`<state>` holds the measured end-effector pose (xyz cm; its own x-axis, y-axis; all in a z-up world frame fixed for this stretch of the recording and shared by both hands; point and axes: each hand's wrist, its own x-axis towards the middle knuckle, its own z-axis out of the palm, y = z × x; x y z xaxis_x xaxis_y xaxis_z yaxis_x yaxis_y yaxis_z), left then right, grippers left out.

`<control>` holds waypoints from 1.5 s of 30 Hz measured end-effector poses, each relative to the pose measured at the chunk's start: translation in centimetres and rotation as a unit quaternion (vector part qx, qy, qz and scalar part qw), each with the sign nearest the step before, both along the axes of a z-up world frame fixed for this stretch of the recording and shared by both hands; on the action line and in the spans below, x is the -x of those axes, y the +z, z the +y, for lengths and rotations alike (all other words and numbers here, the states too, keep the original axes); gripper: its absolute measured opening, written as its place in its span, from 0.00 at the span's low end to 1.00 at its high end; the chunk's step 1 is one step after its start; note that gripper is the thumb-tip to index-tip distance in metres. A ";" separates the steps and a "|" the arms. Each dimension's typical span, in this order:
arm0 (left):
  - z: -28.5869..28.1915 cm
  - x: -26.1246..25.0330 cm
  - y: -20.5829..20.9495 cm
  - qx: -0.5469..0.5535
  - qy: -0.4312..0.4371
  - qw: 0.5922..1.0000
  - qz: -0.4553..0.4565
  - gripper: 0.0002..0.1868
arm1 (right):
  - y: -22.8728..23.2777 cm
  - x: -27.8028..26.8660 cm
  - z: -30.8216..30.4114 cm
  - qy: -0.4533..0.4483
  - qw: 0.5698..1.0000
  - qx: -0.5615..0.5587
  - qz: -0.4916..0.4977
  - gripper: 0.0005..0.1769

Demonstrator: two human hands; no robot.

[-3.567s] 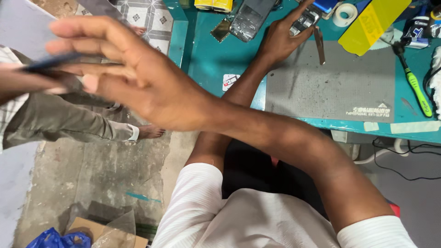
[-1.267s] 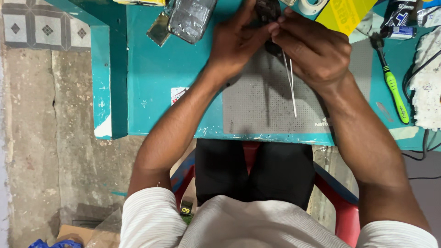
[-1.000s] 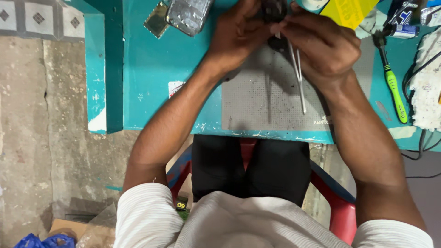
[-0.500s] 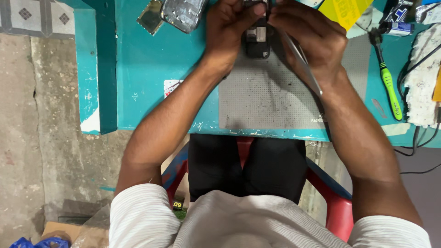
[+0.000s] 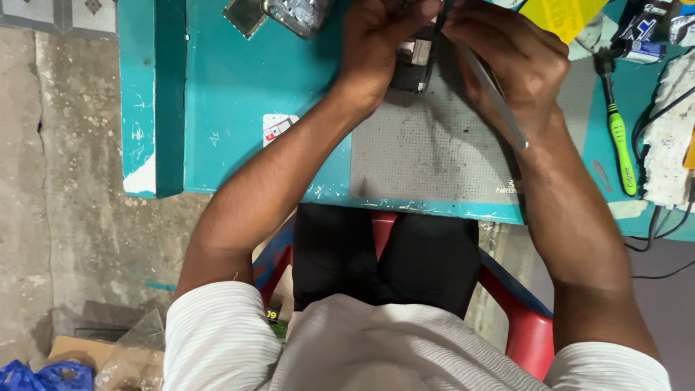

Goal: The person disassembles a mobile phone using a metal prying tool and a screwdriver. They carefully remove the back cover, unscrew internal components, and separate the motherboard from the chassis. The person then inspects the internal circuitry and components.

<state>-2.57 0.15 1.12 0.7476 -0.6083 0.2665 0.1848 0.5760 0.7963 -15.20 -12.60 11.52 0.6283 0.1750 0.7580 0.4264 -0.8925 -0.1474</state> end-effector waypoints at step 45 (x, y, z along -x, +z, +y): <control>1.5 -0.9 2.3 -0.143 0.088 0.979 -0.119 0.16 | -0.1 0.2 0.0 0.004 1.000 0.000 -0.016 0.10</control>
<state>-1.62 1.68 3.37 0.7854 -0.5502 0.2835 -0.1075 0.3298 0.9379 -15.38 -12.64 11.39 0.6019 0.1790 0.7783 0.4376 -0.8891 -0.1339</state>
